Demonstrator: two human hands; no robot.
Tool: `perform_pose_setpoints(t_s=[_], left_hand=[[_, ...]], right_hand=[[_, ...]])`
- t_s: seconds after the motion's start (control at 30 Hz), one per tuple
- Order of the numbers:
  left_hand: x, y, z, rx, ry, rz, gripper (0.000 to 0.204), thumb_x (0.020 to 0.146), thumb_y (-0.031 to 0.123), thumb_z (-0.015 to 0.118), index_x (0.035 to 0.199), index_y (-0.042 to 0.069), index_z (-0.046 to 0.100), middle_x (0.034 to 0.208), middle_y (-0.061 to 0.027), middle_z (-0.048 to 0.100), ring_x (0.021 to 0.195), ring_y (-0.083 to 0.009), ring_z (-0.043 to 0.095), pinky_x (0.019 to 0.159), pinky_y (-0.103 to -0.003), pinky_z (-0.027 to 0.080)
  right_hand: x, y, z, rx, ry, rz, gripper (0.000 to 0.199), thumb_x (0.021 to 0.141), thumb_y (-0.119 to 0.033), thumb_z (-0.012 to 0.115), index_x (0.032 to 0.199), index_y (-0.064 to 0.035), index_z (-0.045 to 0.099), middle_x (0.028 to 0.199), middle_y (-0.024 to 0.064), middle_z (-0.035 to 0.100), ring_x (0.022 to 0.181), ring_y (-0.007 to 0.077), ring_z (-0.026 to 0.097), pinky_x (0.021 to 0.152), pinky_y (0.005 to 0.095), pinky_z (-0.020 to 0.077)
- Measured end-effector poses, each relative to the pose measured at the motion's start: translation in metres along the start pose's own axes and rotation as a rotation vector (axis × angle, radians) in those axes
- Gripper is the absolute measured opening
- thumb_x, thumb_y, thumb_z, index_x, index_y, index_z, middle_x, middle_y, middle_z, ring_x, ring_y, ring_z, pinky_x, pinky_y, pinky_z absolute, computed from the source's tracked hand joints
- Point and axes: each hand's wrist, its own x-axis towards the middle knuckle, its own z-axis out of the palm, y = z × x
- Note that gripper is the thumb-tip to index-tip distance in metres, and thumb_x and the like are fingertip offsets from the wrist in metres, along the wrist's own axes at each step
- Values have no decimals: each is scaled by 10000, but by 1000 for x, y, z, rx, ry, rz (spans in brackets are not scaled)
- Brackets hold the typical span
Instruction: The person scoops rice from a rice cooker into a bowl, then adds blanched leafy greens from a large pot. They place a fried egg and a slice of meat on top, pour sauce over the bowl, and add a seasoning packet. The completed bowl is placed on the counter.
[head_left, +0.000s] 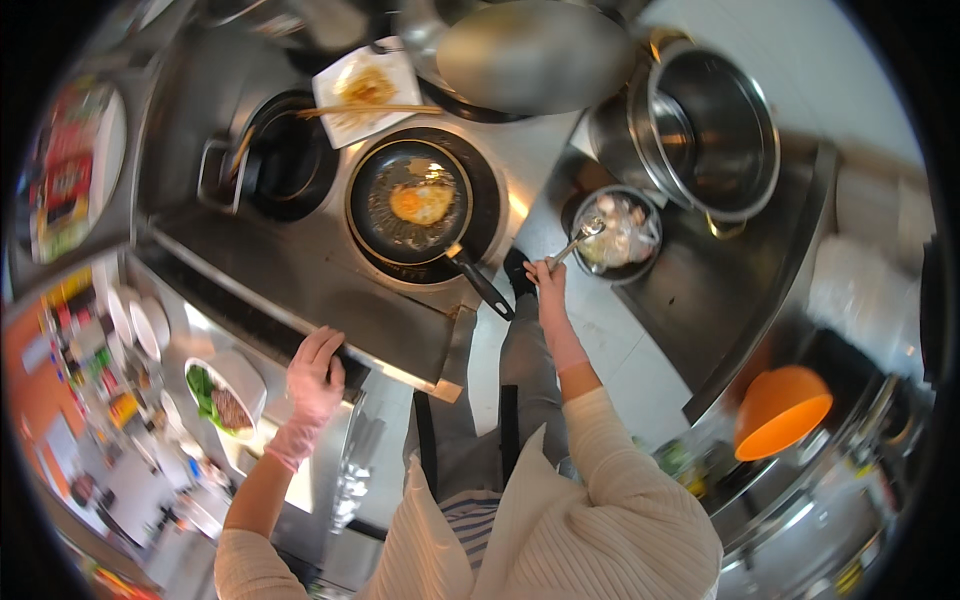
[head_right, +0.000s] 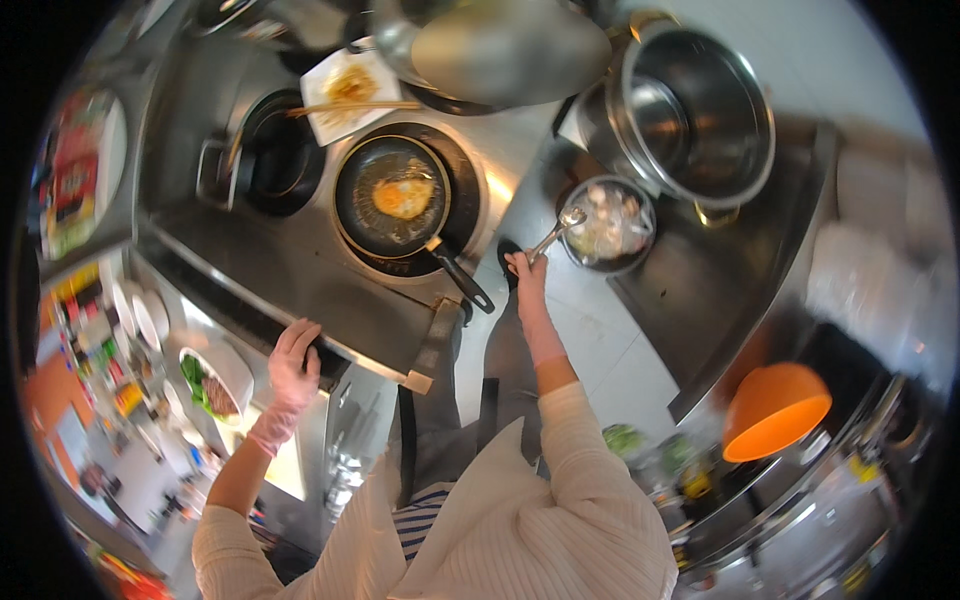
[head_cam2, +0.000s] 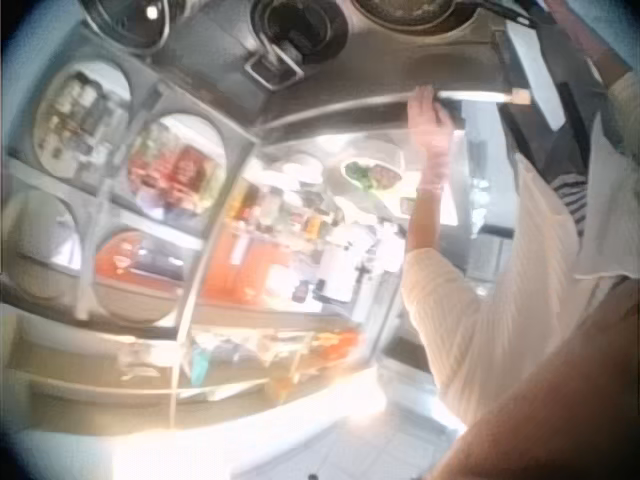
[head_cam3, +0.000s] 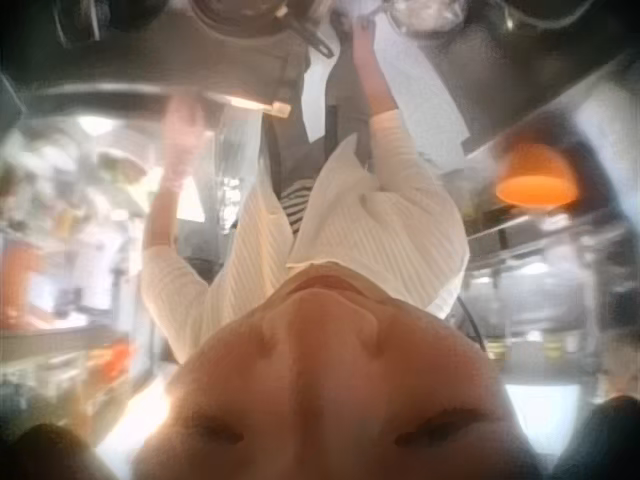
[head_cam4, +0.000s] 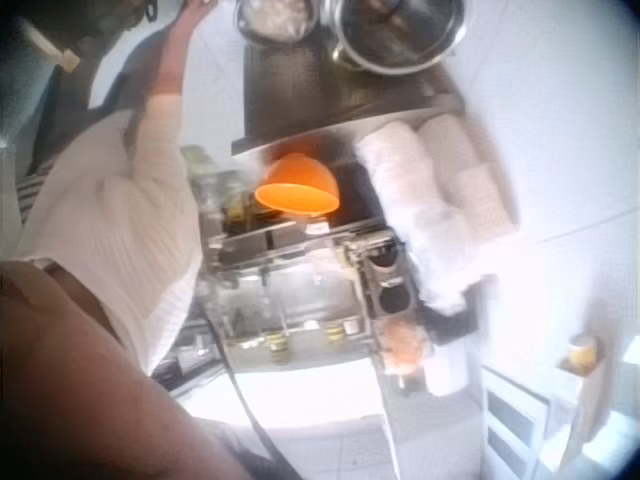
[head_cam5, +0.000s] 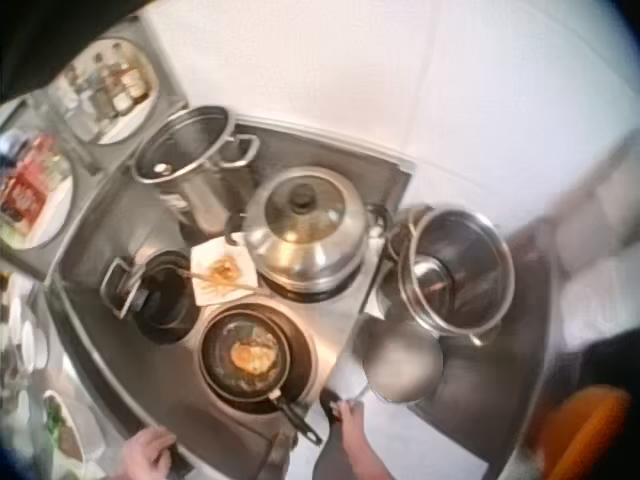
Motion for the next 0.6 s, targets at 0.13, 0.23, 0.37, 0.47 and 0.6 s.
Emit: perform_pose_setpoints(t_s=[0.13,0.23,0.37,0.47,0.6], left_hand=[[1,2,6,35,-25,71,290,778,35,528,1044,29,644,1080,-149,618,1031,-343,586,907,-406,472],[-3,-1,10,63,-79,47,287,816,61,509,1066,25,645,1125,-159,596,1059,-341,568,939,-397,448],[-4,-5,13,58,-113,77,281,849,84,494,1083,30,640,1143,-154,580,1075,-326,557,959,-399,433],[-5,-6,13,70,-124,96,279,865,97,485,1091,30,634,1136,-154,581,1069,-325,557,956,-397,435],[-5,-5,13,83,-116,118,273,881,114,480,1091,28,631,1130,-154,584,1062,-327,561,952,-395,437]], right_hand=[[27,52,-1,32,57,58,437,935,-400,515,1136,-12,496,1114,89,639,1046,188,557,938,349,383],[39,73,11,178,116,102,458,925,-358,548,1168,27,501,1069,117,660,1054,199,559,959,345,379],[49,75,23,342,93,53,447,932,-356,550,1160,24,498,1084,120,634,1045,205,567,943,339,390],[51,72,29,265,67,19,448,935,-369,545,1151,21,498,1086,121,618,1034,209,569,926,340,401],[55,74,32,239,43,4,454,933,-379,541,1143,21,500,1079,129,612,1022,223,568,907,355,412]])
